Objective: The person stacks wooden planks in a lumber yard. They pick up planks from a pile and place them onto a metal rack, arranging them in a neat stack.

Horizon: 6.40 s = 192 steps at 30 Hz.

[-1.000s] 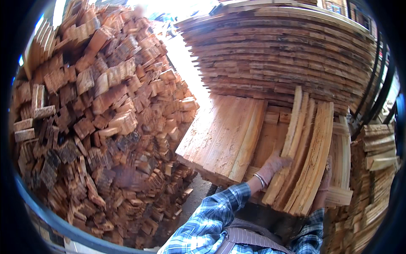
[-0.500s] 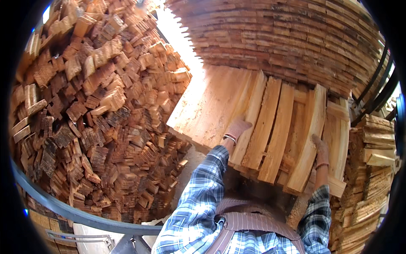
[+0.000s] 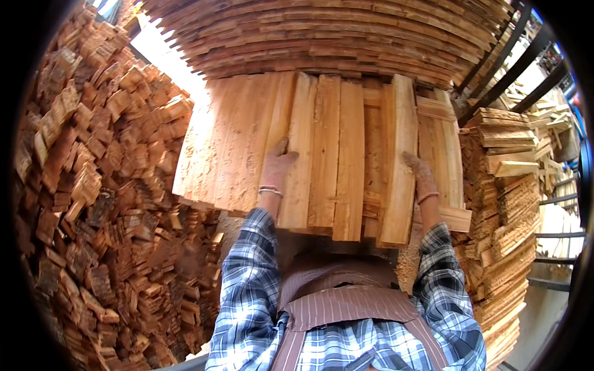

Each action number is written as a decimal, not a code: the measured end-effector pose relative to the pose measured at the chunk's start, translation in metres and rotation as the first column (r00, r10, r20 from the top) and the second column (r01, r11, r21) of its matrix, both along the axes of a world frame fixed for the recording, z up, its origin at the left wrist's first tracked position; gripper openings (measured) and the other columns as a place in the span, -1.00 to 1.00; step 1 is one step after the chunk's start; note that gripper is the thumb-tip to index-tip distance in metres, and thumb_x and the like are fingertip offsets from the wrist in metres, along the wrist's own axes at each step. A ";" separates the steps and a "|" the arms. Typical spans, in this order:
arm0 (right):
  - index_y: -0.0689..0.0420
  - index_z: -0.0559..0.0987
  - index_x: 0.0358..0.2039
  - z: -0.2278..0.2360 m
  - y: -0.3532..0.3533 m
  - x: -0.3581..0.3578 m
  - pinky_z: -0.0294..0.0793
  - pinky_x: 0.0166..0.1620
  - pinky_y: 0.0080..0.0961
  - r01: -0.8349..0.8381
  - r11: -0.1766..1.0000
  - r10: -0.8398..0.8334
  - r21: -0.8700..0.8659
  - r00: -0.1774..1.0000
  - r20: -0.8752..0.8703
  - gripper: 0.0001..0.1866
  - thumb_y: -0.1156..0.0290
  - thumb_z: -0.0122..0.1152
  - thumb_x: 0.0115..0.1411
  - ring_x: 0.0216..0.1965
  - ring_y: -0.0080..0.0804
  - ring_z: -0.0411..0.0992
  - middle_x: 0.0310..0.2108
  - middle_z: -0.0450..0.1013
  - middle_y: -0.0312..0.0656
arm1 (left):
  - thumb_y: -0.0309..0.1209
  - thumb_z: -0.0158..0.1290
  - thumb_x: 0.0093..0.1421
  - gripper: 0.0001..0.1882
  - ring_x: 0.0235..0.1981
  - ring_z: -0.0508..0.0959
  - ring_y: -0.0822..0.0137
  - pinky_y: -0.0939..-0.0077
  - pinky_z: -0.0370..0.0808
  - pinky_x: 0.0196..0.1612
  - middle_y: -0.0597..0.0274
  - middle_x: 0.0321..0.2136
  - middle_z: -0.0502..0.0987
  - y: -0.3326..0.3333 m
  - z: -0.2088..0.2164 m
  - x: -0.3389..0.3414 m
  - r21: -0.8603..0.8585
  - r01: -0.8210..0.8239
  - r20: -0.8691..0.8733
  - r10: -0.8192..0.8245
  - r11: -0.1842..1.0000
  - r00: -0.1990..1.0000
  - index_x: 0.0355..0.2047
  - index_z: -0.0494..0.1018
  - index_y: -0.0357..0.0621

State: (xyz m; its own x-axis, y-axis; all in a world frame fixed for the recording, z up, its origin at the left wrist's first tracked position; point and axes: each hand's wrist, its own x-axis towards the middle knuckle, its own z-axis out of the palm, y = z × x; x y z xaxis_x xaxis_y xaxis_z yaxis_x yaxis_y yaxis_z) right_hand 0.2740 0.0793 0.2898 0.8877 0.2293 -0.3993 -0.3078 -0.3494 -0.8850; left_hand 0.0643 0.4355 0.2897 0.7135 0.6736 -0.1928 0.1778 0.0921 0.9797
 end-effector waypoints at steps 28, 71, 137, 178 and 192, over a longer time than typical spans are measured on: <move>0.20 0.46 0.27 -0.029 0.032 -0.003 0.61 -0.03 -0.26 0.142 0.970 -0.104 0.196 0.976 -0.192 -0.29 -0.10 0.15 0.33 -0.04 -0.21 0.55 0.07 0.52 -0.01 | 0.30 -0.08 0.26 -0.06 0.50 -0.10 -0.22 -0.14 -0.14 0.48 -0.23 0.47 -0.05 0.040 -0.020 -0.046 0.702 0.462 -0.666 0.270 0.542 0.695 0.47 0.06 0.01; 0.20 0.27 0.37 0.031 -0.017 0.014 0.43 0.19 -0.20 0.010 0.749 0.238 -0.662 0.929 0.283 -0.09 0.07 0.36 0.08 0.20 0.14 0.39 0.19 0.40 0.20 | 0.18 -0.04 0.30 -0.14 0.46 0.05 -0.17 0.00 -0.03 0.48 -0.21 0.43 0.09 0.045 -0.018 -0.048 0.727 0.555 -0.683 0.350 0.404 0.641 0.46 0.10 -0.01; 0.19 0.26 0.40 0.068 0.070 -0.187 0.18 0.40 -0.17 -0.964 0.031 0.950 -0.263 -0.054 0.308 -0.07 -0.08 0.34 0.17 0.34 0.02 0.25 0.29 0.32 0.10 | -0.08 0.23 0.25 -0.38 -0.16 0.60 0.04 0.12 0.60 -0.05 -0.02 -0.20 0.53 -0.135 -0.009 -0.181 -0.841 -0.390 0.167 0.866 0.374 0.471 0.09 0.36 -0.34; 0.13 0.50 0.12 0.054 -0.058 -0.091 0.61 -0.16 -0.06 0.025 0.637 0.267 -0.771 0.930 0.251 -0.65 0.44 0.02 0.34 -0.10 0.01 0.61 -0.09 0.60 0.00 | -0.12 0.05 0.33 -0.31 0.25 0.37 -0.12 0.12 0.35 0.27 -0.19 0.28 0.34 0.128 0.010 -0.107 0.681 0.602 -0.657 -0.016 0.416 0.754 0.33 0.26 -0.33; 0.03 0.69 -0.11 -0.186 -0.278 -0.514 0.59 -0.17 -0.15 0.212 0.868 -0.264 -0.448 0.963 -0.057 -0.71 0.24 0.25 0.19 -0.26 -0.11 0.59 -0.31 0.62 -0.06 | -0.56 0.14 0.21 -0.19 0.43 0.19 0.07 0.28 0.16 0.43 -0.05 0.44 0.15 -0.147 0.082 0.104 0.464 0.751 0.011 -0.851 0.470 0.526 0.45 0.08 -0.24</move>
State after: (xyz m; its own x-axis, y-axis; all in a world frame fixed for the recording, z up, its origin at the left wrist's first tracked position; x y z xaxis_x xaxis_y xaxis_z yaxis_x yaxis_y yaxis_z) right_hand -0.2400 -0.1991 0.1037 0.8363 -0.2031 -0.5093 -0.5189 -0.5933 -0.6154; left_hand 0.1680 0.2880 0.3715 0.9579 -0.2450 0.1500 -0.2296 -0.3389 0.9124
